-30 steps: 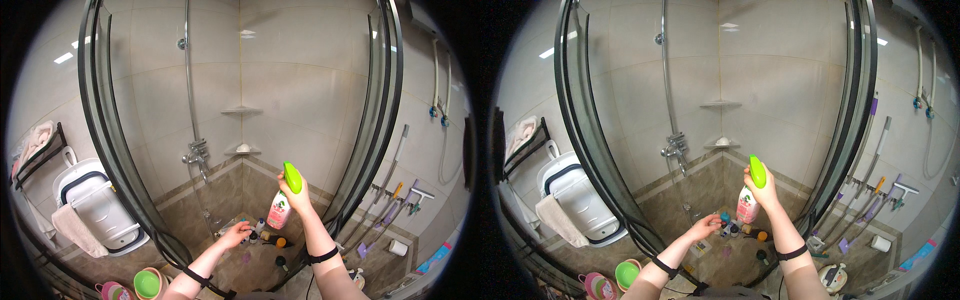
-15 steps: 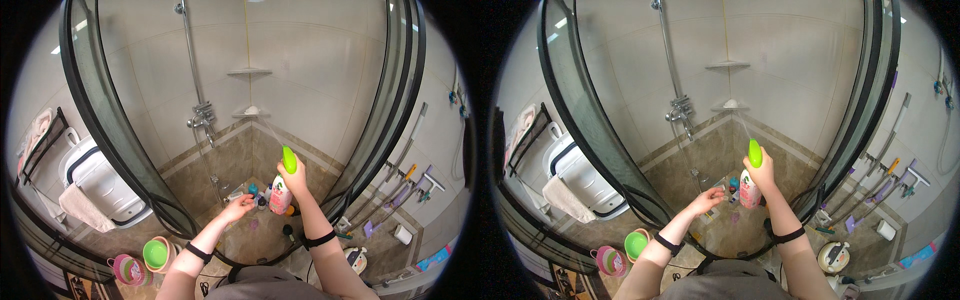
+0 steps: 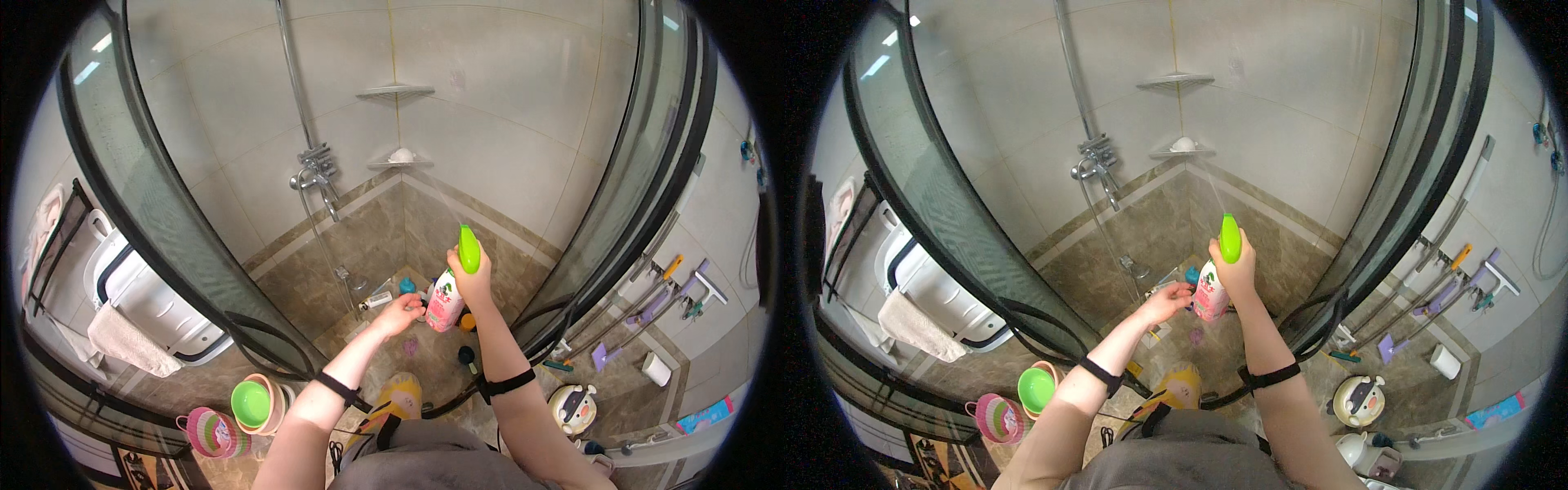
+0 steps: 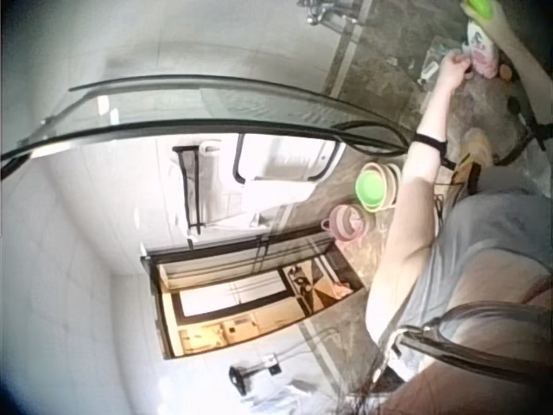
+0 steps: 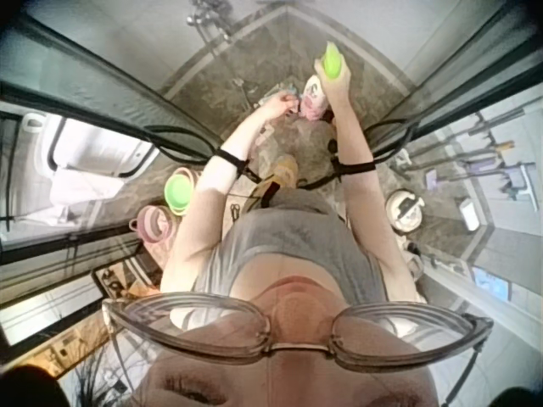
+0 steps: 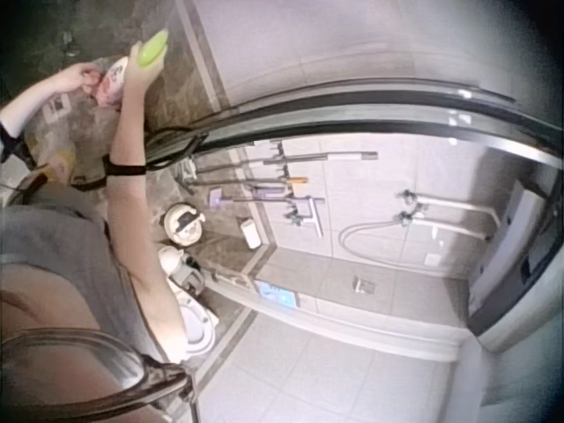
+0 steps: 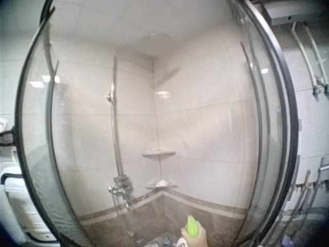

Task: Spraying cleaning solution and wiping down the walls and glass doors of a shower stall.

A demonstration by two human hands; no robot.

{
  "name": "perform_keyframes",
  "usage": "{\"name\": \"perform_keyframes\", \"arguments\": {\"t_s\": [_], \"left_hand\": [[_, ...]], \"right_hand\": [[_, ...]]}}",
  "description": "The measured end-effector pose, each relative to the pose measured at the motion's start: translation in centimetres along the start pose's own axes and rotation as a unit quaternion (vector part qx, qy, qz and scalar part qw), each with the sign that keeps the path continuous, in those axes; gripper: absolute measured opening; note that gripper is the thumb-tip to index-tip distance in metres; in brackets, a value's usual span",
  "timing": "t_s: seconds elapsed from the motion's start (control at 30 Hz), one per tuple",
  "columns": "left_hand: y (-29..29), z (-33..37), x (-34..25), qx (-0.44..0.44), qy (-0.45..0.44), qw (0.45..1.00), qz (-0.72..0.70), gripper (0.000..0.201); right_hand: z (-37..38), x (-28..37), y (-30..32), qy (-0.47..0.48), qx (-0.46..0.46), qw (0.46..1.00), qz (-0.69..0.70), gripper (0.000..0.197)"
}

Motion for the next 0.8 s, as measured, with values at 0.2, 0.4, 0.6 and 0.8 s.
{"name": "perform_keyframes", "arguments": {"t_s": [0.2,0.4,0.6,0.8], "left_hand": [[2.1,8.8,2.1,0.005,0.023,0.999,0.025,0.051],[8.1,18.5,2.9,-0.007,0.053,0.998,0.013,0.05],[19.3,29.7,6.2,-0.107,0.103,0.985,0.088,0.053],[25.4,40.8,0.1,-0.22,-0.029,0.953,0.207,0.052]], "right_hand": [[1.4,-2.8,-1.2,0.037,0.019,0.999,-0.035,0.034],[5.0,-7.4,-1.7,-0.038,-0.033,0.992,-0.118,0.038],[8.2,-10.5,-5.2,-0.089,0.049,0.987,-0.127,0.037],[12.3,-11.6,-7.8,-0.16,0.109,0.973,-0.125,0.037]]}}
Point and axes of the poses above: each hand's wrist, its own z-axis towards the middle knuckle, its own y-axis out of the back of the hand, x = y × z, the point moved 6 cm from there along z, towards the middle knuckle, and after that the axes turned 2 degrees about z, right-handed, at the moved point
